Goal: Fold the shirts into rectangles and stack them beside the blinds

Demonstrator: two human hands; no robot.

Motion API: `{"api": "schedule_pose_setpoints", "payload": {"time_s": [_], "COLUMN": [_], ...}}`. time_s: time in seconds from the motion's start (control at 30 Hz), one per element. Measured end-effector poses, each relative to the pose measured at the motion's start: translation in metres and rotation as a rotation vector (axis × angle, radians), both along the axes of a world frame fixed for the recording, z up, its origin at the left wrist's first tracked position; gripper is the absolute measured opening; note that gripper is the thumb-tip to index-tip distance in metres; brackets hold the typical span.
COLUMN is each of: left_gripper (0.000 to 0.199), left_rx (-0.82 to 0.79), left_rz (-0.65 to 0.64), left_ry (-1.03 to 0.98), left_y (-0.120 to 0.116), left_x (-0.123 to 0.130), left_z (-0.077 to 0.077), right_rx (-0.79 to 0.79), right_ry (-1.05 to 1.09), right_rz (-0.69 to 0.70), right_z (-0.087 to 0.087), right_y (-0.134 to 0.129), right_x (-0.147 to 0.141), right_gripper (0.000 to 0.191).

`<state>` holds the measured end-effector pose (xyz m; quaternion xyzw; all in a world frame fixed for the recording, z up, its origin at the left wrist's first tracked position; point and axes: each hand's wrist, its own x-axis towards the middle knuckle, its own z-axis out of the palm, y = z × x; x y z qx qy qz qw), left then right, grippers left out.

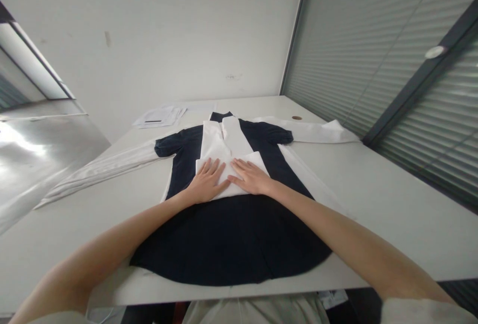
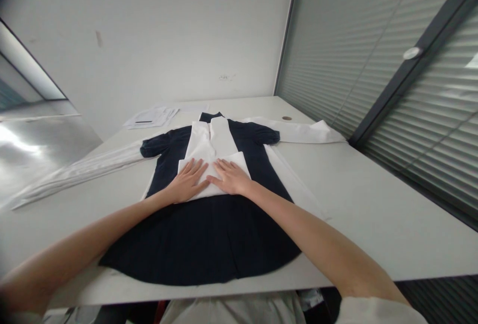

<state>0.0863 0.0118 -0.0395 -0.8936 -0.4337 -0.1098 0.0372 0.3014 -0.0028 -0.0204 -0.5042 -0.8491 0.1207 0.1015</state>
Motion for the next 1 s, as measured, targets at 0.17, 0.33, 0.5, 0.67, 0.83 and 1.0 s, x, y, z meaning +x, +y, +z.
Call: {"api": "schedule_pose_setpoints", "payload": {"time_s": [0.17, 0.33, 0.5, 0.67, 0.83, 1.0], "left_gripper": [0.068, 0.067, 0.069, 0.064, 0.063, 0.064], "left_rx": [0.015, 0.006, -0.034, -0.034, 0.018, 0.004], "left_rz": [0.021, 0.000, 0.015, -0.055, -0.248, -0.317], "left_ry": [-0.003, -0.013, 0.012, -0.010, -0.040, 0.003], "left_y": [0.002, 0.006, 0.006, 0.019, 0.067, 0.113], "left_x": [-0.009, -0.011, -0.012, -0.014, 0.004, 0.035], "left_z": [-0.006, -0.007, -0.006, 0.004, 0.019, 0.013], "right_rx": [-0.066, -0.107, -0.055, 0.120, 0.166, 0.118], "right_ry": [-0.041, -0.086, -0.071, -0.075, -0.028, -0.012], "right_rz": [-0.089, -0.164, -0.152, -0.089, 0.000, 0.042], "right_z": [0.001, 0.000, -0.002, 0.006, 0.013, 0.005], "right_y": [-0.001, -0.004, -0.005, 0.004, 0.032, 0.069], "right_x": [0.034, 0.052, 0.053, 0.056, 0.053, 0.046], "right_gripper": [0.085, 0.085, 0.083, 0.071, 0.073, 0.075]}}
